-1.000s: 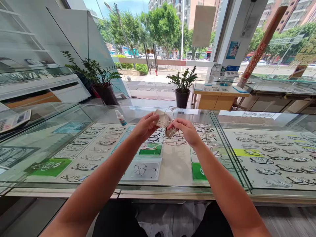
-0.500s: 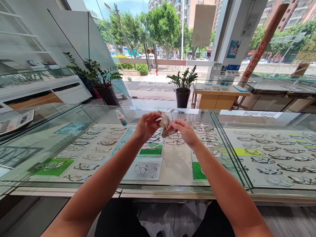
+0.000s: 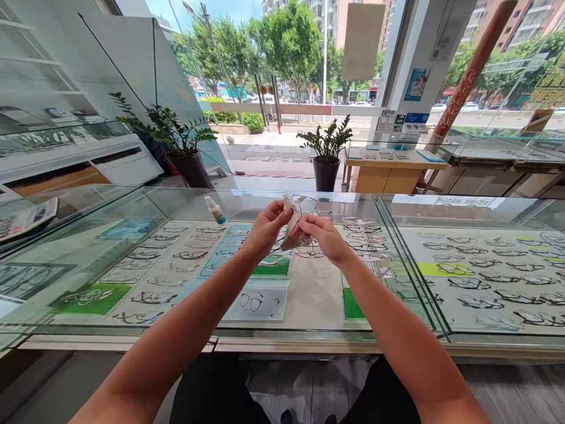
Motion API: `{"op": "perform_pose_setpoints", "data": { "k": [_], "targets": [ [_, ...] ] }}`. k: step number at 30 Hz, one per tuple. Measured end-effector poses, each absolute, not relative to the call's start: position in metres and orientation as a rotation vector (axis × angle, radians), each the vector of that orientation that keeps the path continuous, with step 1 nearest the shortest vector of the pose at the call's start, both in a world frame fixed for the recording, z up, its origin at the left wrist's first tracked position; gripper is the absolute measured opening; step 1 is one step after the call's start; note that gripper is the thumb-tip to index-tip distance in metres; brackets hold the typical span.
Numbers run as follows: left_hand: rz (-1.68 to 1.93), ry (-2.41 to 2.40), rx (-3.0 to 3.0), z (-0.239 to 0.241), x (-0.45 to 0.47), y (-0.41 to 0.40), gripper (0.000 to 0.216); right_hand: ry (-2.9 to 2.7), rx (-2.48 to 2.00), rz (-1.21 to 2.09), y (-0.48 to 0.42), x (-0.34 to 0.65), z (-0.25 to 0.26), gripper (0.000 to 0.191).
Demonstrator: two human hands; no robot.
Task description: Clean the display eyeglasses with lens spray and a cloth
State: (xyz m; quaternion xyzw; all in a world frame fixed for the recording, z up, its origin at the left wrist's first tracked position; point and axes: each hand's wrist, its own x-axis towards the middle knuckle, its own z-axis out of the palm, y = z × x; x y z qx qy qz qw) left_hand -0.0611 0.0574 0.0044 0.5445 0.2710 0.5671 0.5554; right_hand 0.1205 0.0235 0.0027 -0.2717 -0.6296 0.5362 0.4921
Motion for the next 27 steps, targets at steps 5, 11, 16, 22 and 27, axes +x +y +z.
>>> {"op": "perform_pose_setpoints", "data": {
  "k": [5, 11, 16, 22, 27],
  "targets": [
    [1.28, 0.611, 1.343, 0.003, -0.062, 0.054, 0.043, -1.507, -0.665, 1.339, 0.023, 0.12, 0.003, 0.028],
    [1.283, 0.562, 1.306, 0.006, -0.06, 0.051, 0.041, -1.456, -0.636, 1.399, 0.023, 0.118, 0.003, 0.028],
    [1.237, 0.529, 1.281, 0.007, -0.058, 0.048, 0.045, -1.403, -0.621, 1.435, 0.024, 0.117, 0.002, 0.029],
    [1.209, 0.563, 1.221, 0.008, -0.057, 0.044, 0.043, -1.375, -0.632, 1.453, 0.024, 0.118, 0.003, 0.031],
    [1.204, 0.559, 1.223, 0.008, -0.057, 0.042, 0.048, -1.339, -0.634, 1.497, 0.025, 0.117, 0.001, 0.03]
  ]
}}
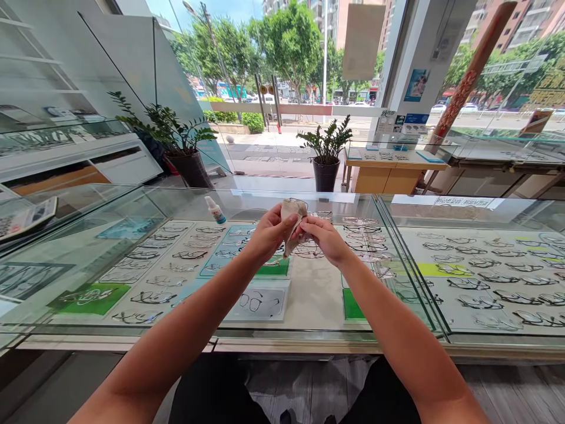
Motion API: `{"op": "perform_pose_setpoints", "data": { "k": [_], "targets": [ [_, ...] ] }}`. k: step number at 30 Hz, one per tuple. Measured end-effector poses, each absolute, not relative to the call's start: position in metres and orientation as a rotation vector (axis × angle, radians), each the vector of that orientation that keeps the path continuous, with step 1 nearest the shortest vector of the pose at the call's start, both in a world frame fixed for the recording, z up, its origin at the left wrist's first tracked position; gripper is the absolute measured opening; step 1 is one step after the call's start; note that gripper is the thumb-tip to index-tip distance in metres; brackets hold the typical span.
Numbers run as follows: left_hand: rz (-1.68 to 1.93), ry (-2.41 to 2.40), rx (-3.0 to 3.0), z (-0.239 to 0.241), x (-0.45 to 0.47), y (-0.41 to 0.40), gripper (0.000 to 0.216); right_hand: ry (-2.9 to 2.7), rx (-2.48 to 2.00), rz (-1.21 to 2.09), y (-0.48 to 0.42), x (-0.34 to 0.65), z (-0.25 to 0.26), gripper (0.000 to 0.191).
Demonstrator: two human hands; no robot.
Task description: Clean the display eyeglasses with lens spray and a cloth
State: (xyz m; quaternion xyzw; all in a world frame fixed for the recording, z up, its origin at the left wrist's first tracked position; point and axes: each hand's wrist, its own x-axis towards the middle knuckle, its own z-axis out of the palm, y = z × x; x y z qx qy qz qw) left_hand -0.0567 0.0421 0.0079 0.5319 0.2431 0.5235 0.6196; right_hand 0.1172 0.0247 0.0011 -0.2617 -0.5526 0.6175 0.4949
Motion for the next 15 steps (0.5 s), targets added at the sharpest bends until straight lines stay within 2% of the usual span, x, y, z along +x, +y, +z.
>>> {"op": "perform_pose_setpoints", "data": {
  "k": [5, 15],
  "targets": [
    [1.174, 0.552, 1.266, 0.0101, -0.0562, 0.0409, 0.05, -1.301, -0.641, 1.53, 0.0254, 0.1172, 0.0, 0.029],
    [1.182, 0.553, 1.281, 0.0088, -0.0578, 0.0417, 0.042, -1.279, -0.628, 1.561, 0.0246, 0.1181, 0.0026, 0.028]
  ]
}}
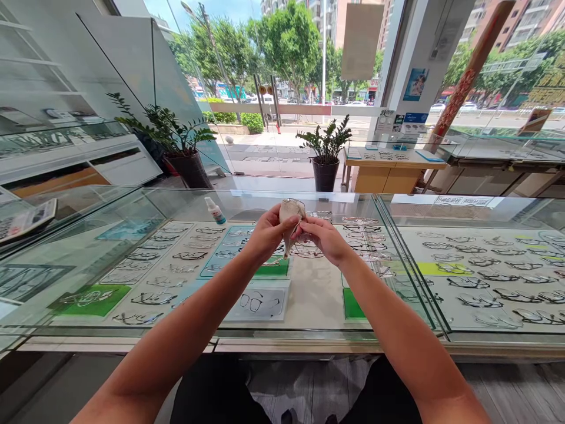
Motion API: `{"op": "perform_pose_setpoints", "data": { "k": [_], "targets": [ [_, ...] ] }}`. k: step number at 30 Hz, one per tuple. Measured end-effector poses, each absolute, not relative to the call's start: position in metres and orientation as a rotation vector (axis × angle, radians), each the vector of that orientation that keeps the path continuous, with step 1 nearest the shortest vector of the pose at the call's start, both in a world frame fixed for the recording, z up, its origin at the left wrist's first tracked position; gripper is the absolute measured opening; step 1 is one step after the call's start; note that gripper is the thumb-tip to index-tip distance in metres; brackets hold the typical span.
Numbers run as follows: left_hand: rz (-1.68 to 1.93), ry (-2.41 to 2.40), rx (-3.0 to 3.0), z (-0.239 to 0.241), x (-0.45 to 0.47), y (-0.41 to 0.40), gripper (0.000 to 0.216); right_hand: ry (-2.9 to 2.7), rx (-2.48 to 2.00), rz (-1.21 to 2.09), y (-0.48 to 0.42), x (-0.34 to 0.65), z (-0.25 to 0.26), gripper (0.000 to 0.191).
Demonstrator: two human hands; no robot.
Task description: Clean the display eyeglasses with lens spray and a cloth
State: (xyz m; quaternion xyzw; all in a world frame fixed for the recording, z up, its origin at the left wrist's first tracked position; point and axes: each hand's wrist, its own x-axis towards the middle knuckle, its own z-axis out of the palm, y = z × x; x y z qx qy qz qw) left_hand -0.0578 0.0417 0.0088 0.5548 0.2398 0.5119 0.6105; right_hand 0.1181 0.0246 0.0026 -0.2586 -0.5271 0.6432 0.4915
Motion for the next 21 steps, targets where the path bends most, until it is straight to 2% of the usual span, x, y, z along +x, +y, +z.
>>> {"op": "perform_pose_setpoints", "data": {
  "k": [10, 21],
  "targets": [
    [1.15, 0.505, 1.248, 0.0068, -0.0575, 0.044, 0.041, -1.309, -0.626, 1.555, 0.0264, 0.1197, 0.0019, 0.028],
    [1.312, 0.582, 1.251, 0.0073, -0.0514, 0.0392, 0.045, -1.412, -0.658, 1.519, 0.0233, 0.113, 0.0004, 0.029]
  ]
}}
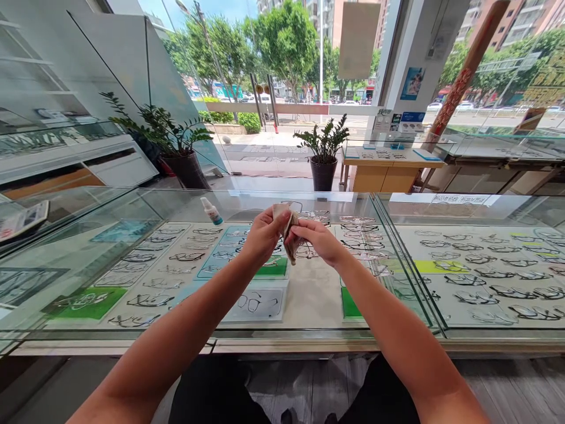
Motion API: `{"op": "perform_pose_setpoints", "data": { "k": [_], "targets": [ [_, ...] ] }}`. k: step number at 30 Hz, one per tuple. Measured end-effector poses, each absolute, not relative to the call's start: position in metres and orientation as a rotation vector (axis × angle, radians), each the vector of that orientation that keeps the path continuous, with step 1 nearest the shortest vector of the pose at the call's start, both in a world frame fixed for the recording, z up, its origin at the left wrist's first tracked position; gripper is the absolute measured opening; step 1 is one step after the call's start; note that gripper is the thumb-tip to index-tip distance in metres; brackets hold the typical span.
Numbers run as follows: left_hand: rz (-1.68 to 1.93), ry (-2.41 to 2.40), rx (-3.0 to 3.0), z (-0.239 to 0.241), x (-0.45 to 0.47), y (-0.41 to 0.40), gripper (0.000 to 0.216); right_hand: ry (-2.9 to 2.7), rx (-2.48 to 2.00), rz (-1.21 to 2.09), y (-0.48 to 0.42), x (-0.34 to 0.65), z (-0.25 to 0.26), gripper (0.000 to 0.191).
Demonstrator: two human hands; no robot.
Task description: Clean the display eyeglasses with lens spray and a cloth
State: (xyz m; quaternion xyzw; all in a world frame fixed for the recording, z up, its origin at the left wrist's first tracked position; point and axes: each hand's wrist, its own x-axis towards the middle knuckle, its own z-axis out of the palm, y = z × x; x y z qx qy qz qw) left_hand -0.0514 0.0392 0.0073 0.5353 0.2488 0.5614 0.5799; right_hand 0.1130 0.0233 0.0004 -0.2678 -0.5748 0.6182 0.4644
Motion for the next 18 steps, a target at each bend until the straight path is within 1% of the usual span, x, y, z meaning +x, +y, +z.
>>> {"op": "perform_pose_setpoints", "data": {
  "k": [6, 10, 15, 18],
  "targets": [
    [1.317, 0.546, 1.254, 0.01, -0.055, 0.044, 0.048, -1.436, -0.683, 1.48, 0.025, 0.117, 0.003, 0.025],
    [1.185, 0.504, 1.278, 0.015, -0.064, 0.05, 0.047, -1.437, -0.704, 1.451, 0.027, 0.124, 0.006, 0.025],
    [1.056, 0.447, 1.322, 0.015, -0.07, 0.05, 0.039, -1.37, -0.72, 1.458, 0.03, 0.128, 0.005, 0.024],
    [1.053, 0.48, 1.305, 0.012, -0.069, 0.049, 0.043, -1.332, -0.723, 1.463, 0.031, 0.127, 0.004, 0.025]
  ]
}}
